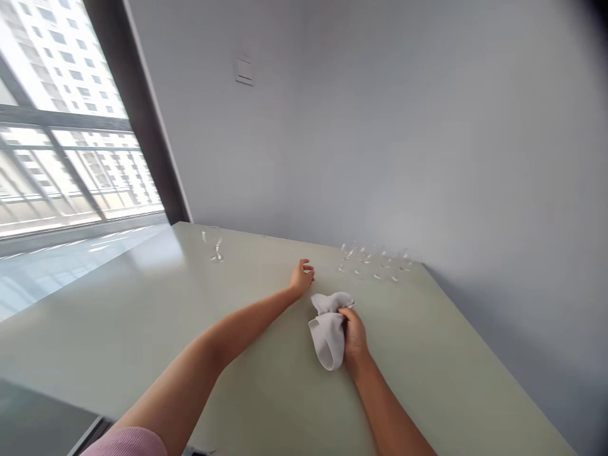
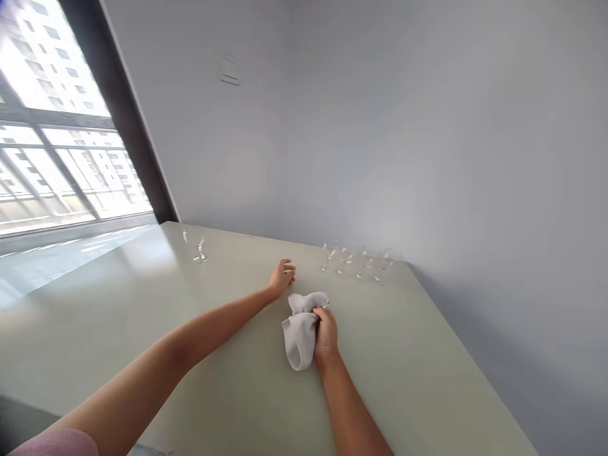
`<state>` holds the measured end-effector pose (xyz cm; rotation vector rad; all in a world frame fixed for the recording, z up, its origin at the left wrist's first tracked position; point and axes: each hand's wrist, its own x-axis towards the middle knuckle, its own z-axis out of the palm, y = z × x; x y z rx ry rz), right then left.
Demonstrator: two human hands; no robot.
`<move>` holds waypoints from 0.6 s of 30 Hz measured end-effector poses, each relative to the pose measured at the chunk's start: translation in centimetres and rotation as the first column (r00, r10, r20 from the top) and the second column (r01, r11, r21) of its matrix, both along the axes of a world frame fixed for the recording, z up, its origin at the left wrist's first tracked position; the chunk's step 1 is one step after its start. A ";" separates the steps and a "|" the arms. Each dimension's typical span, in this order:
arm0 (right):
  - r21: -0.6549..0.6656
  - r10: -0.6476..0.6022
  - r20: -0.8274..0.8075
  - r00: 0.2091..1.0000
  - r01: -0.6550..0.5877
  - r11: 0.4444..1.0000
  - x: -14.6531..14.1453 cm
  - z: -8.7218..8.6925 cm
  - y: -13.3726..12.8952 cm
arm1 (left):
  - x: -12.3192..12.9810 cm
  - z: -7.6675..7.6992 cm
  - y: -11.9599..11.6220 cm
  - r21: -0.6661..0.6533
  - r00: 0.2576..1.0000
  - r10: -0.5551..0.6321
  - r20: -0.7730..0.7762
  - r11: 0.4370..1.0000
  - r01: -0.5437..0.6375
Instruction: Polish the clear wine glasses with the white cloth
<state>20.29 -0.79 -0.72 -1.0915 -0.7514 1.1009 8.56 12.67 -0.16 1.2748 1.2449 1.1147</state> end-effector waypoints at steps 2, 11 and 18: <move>-0.027 -0.026 -0.080 0.996 0.024 0.999 -0.4 0.0 0.0 | -4.4 -0.1 -1.3 0.021 0.993 0.118 -0.021 0.993 -0.117; -0.166 -0.049 -0.225 0.973 0.011 0.986 -1.1 -0.2 -0.7 | -22.4 1.9 -0.3 -0.003 0.728 0.675 -0.124 0.733 -0.680; -0.170 -0.108 -0.264 0.958 0.064 0.983 0.0 -1.6 0.2 | -25.9 2.7 3.3 -0.037 0.808 0.561 -0.178 0.817 -0.576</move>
